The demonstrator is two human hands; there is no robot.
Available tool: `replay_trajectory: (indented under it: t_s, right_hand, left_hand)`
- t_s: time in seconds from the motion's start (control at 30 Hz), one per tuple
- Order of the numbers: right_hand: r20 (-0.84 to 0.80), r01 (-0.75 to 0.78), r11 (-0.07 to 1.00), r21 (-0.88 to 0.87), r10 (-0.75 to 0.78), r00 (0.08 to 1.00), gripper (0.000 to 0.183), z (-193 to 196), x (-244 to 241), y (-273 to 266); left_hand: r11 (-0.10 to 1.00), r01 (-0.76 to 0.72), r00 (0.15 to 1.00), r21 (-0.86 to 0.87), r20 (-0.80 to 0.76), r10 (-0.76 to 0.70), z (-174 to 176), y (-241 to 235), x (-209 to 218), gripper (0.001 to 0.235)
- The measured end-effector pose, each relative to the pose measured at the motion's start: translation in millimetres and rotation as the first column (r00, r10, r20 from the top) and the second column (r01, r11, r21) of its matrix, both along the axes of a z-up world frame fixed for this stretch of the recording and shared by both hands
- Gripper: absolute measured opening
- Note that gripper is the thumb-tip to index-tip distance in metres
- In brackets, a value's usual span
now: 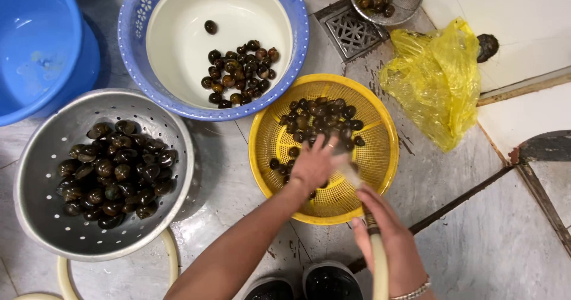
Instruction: The person washes snails in a yellow colander using a hose, then transfers them into a blue bowl. The process is repeated multiple times throughout the clip.
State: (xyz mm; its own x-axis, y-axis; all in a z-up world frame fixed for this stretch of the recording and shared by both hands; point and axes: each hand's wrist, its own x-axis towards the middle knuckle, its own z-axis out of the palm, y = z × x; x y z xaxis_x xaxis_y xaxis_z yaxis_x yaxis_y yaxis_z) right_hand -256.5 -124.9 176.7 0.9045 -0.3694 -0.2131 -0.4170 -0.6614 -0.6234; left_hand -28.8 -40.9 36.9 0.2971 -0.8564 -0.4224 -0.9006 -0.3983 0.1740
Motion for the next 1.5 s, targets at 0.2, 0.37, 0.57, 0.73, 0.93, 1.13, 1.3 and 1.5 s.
replay_trajectory:
  t_s: [0.2, 0.37, 0.57, 0.73, 0.93, 1.13, 1.3, 1.5]
  right_hand:
    - [0.113, 0.04, 0.999, 0.027, -0.043, 0.993, 0.063, 7, -2, 2]
    - [0.144, 0.016, 0.999, 0.035, -0.021, 0.989, 0.064, 8, -6, 7]
    - [0.243, -0.117, 0.99, 0.08, 0.094, 0.966, 0.062, 33, 12, 30]
    - [0.229, -0.132, 0.987, 0.093, 0.108, 0.967, 0.063, 34, 23, 42]
    - [0.217, -0.197, 0.976, 0.094, 0.173, 0.961, 0.066, 30, 28, 41]
    - [0.164, -0.151, 0.986, 0.065, 0.138, 0.977, 0.065, 23, 27, 37]
    - [0.253, -0.136, 0.988, 0.074, 0.114, 0.961, 0.065, 27, 33, 37]
    - [0.172, -0.18, 0.978, 0.107, 0.16, 0.972, 0.064, 24, 31, 48]
  left_hand:
    - [0.989, -0.126, 0.99, -0.079, 0.06, 0.131, -36, 5, 4, 0.07]
    - [0.796, -0.55, 0.813, -0.253, -0.382, 0.44, 3, 22, 7, 0.027]
    - [0.107, -0.862, -0.501, 0.495, -0.864, -0.048, -25, 50, 1, 0.042]
    - [0.211, -0.79, -0.612, 0.575, -0.722, -0.322, -17, 54, 1, 0.053]
    - [0.298, -0.789, -0.614, 0.537, -0.674, -0.411, -35, 57, 4, 0.061]
    - [0.179, -0.76, -0.636, 0.625, -0.659, -0.402, -28, 53, 7, 0.05]
    - [0.162, -0.776, -0.613, 0.609, -0.67, -0.418, -30, 53, 6, 0.059]
    - [0.156, -0.777, -0.622, 0.609, -0.708, -0.335, -30, 46, 10, 0.046]
